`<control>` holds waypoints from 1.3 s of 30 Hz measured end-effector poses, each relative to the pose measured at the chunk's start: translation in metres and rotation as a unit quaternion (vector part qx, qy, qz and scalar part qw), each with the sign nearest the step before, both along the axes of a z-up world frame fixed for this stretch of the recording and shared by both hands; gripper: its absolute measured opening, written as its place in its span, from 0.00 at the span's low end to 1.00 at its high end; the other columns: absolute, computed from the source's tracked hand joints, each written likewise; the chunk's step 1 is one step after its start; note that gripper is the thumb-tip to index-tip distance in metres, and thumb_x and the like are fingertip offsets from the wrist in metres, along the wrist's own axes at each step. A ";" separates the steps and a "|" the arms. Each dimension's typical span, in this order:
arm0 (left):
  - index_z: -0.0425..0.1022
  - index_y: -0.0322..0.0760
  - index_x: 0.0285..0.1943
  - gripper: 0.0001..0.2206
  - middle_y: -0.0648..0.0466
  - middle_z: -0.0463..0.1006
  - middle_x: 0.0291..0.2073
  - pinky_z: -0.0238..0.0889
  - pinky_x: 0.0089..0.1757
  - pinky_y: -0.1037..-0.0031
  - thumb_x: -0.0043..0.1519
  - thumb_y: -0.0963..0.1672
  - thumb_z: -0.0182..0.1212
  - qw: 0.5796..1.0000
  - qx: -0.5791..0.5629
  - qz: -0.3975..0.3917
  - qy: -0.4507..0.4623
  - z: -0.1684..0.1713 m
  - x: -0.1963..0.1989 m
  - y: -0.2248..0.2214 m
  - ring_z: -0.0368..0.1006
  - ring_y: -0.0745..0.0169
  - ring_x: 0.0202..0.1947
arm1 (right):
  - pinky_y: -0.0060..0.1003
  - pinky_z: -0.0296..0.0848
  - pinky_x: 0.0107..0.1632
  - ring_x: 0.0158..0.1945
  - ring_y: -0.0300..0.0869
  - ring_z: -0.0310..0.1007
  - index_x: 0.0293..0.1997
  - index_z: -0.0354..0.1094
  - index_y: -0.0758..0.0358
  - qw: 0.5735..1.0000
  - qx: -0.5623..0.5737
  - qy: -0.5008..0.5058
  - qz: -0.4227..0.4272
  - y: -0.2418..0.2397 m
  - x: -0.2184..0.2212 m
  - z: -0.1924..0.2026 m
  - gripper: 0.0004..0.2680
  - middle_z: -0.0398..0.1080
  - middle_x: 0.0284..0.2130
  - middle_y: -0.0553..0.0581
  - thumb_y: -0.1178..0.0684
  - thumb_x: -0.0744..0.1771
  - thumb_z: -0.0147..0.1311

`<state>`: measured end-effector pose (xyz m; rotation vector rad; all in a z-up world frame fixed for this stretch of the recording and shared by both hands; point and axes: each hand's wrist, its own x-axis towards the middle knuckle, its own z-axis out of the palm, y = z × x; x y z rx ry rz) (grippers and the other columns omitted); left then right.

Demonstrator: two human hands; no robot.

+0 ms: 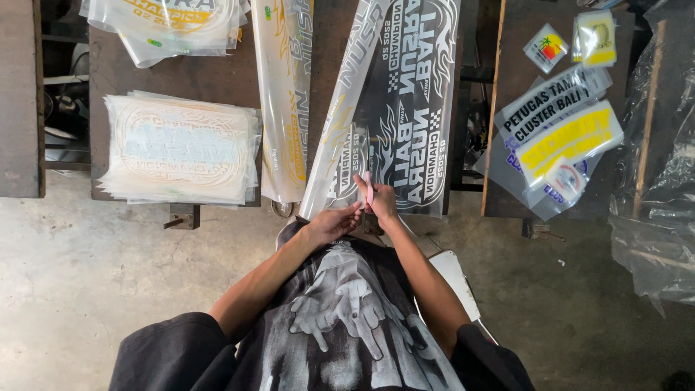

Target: The person cuts various graphic stickers from large sheets using scissors on a production floor, handling several different sticker designs one at a time.

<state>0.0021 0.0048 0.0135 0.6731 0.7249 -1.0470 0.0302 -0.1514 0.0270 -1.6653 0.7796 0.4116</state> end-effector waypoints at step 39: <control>0.69 0.48 0.68 0.20 0.48 0.69 0.63 0.69 0.49 0.60 0.64 0.43 0.55 0.470 0.635 -0.343 -0.508 0.084 0.139 -0.046 0.62 0.38 0.63 | 0.27 0.63 0.17 0.12 0.35 0.57 0.19 0.62 0.62 0.996 0.085 0.006 0.022 -0.011 0.069 0.030 0.13 0.56 0.10 0.51 0.54 0.64 0.63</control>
